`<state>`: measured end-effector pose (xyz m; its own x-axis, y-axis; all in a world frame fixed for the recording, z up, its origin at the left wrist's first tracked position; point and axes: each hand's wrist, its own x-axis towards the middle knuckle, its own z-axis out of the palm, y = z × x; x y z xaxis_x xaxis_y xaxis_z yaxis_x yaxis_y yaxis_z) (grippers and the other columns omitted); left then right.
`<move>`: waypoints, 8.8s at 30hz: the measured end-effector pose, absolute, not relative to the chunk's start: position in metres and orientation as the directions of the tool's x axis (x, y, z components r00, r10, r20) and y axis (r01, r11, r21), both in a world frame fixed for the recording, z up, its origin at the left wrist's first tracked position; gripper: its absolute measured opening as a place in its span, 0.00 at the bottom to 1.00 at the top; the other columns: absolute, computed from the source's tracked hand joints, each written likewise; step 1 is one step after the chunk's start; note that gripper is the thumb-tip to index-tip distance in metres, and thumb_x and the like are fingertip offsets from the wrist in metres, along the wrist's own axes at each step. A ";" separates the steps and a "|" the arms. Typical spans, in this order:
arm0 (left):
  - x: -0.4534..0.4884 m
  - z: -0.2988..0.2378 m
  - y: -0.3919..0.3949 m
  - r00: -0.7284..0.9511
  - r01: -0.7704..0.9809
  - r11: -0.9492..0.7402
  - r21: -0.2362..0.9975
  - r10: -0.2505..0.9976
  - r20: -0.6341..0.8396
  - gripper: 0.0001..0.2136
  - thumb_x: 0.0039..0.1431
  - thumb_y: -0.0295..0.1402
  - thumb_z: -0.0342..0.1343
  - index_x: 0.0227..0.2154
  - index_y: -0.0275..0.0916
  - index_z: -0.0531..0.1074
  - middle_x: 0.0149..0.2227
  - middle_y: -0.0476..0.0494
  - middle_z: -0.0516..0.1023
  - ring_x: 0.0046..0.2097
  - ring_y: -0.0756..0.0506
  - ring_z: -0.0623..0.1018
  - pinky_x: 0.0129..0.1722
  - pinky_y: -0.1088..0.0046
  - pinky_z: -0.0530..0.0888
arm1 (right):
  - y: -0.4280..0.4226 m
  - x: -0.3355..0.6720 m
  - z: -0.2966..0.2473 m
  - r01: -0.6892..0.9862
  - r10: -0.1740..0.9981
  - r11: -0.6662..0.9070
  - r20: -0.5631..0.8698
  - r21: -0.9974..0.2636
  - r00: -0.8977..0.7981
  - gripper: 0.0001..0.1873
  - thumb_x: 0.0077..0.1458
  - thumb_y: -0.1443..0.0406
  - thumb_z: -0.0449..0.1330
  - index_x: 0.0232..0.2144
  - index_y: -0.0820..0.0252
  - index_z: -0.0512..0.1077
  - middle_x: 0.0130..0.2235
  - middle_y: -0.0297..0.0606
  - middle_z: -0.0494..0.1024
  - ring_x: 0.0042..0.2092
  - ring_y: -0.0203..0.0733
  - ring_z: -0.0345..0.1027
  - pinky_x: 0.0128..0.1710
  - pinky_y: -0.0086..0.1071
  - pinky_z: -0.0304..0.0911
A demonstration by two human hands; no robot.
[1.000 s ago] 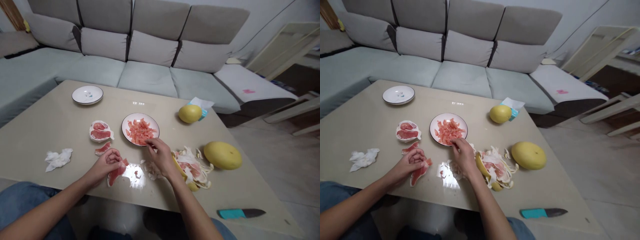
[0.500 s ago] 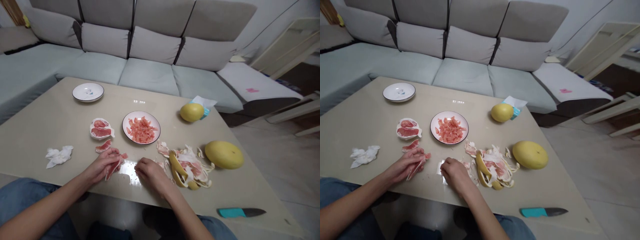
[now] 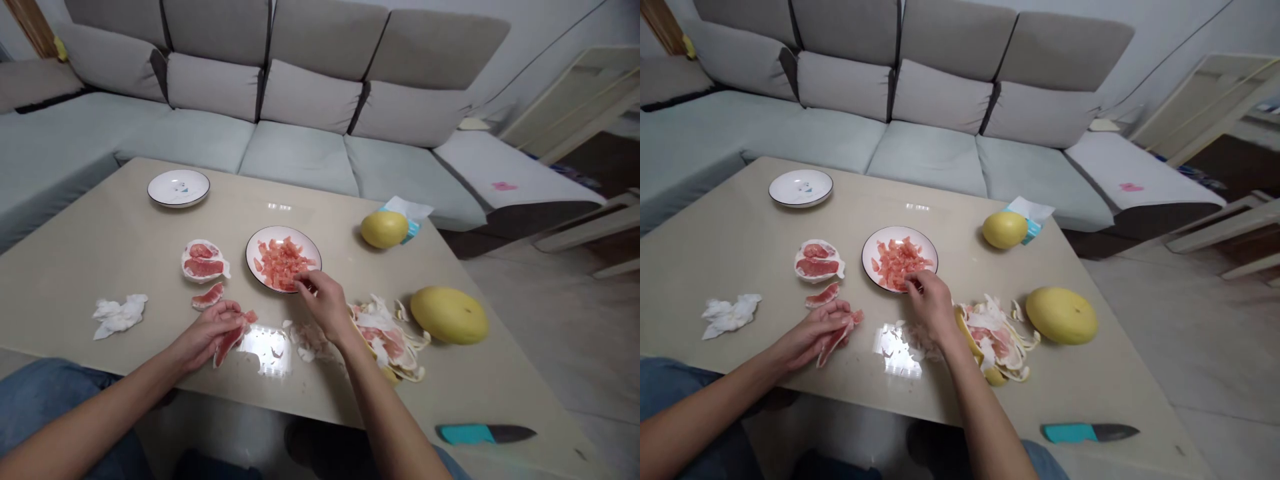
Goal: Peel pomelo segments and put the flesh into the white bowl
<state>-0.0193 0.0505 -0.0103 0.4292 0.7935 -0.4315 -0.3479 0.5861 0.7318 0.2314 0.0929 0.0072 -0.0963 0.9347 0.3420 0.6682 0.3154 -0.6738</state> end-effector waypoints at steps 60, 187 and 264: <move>-0.003 0.010 0.022 0.388 0.210 0.292 0.933 0.851 -0.354 0.11 0.53 0.38 0.60 0.32 0.35 0.79 0.33 0.47 0.72 0.19 0.57 0.64 0.12 0.82 0.57 | -0.001 0.182 -0.002 0.383 0.963 0.270 0.248 -0.883 -0.108 0.09 0.53 0.71 0.59 0.35 0.57 0.78 0.33 0.38 0.81 0.34 0.40 0.74 0.34 0.31 0.70; -0.008 0.030 0.019 0.420 0.315 0.191 0.930 0.851 -0.317 0.12 0.58 0.40 0.56 0.29 0.36 0.79 0.31 0.47 0.72 0.23 0.54 0.68 0.18 0.81 0.62 | 0.003 0.192 0.005 -0.194 0.938 -0.345 -0.330 -0.918 -0.104 0.16 0.46 0.55 0.69 0.33 0.62 0.79 0.30 0.38 0.80 0.27 0.35 0.70 0.30 0.29 0.69; -0.008 0.022 0.012 0.450 0.322 -0.084 0.943 0.890 -0.075 0.08 0.58 0.29 0.55 0.32 0.39 0.81 0.31 0.46 0.71 0.29 0.51 0.71 0.27 0.78 0.67 | -0.010 0.176 0.017 0.442 0.930 0.366 0.305 -0.819 -0.206 0.08 0.55 0.72 0.61 0.36 0.56 0.76 0.33 0.37 0.80 0.33 0.39 0.72 0.34 0.31 0.68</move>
